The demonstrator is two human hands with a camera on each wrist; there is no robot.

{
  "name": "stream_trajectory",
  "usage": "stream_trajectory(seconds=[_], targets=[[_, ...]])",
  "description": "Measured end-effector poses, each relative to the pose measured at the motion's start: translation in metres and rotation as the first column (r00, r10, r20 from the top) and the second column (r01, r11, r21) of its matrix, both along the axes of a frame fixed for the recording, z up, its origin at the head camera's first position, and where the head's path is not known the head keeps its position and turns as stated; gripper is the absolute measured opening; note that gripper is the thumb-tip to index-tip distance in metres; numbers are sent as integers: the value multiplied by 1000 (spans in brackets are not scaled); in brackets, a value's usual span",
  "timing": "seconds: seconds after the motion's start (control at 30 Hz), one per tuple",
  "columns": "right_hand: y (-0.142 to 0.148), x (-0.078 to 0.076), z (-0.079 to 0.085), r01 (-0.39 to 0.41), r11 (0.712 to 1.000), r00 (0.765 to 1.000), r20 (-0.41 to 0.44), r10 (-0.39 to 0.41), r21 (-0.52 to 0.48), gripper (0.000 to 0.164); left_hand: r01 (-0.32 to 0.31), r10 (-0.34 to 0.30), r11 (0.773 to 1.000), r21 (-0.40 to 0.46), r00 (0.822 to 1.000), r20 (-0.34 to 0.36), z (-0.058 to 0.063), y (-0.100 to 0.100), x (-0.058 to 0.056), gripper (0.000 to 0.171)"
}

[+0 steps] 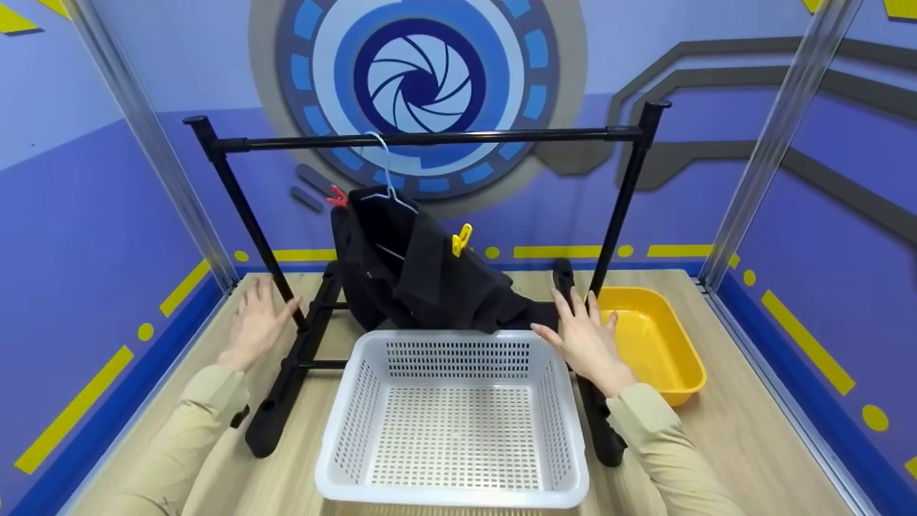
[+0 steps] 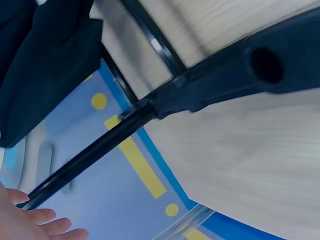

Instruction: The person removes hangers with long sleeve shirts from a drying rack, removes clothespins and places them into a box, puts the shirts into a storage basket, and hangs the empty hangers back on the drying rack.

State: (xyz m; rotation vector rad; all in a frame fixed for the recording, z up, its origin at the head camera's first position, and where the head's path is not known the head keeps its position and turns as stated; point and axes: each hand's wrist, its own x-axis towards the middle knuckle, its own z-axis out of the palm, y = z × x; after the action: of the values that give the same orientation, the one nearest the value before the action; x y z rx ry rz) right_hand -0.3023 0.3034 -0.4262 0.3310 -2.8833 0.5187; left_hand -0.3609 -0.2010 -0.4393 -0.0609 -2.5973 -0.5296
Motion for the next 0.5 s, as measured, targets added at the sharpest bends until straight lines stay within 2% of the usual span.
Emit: stream_trajectory(seconds=[0.1,0.27,0.4,0.5], targets=[[-2,0,2,-7,1000,1000,-8,7,-5,77,-10,11,998,65,1000,-8,12,-4,-4,70],[-6,0,6,-17,1000,1000,-25,17,-5,75,-16,3,980,200,998,67,28,-12,-9,72],[-8,-1,8,-26,1000,998,-58,25,-13,73,-14,-13,948,319,997,82,34,-15,-15,72],[-11,-2,9,-47,998,991,-129,43,-30,70,-8,-18,917,398,998,62,36,-17,-20,68]])
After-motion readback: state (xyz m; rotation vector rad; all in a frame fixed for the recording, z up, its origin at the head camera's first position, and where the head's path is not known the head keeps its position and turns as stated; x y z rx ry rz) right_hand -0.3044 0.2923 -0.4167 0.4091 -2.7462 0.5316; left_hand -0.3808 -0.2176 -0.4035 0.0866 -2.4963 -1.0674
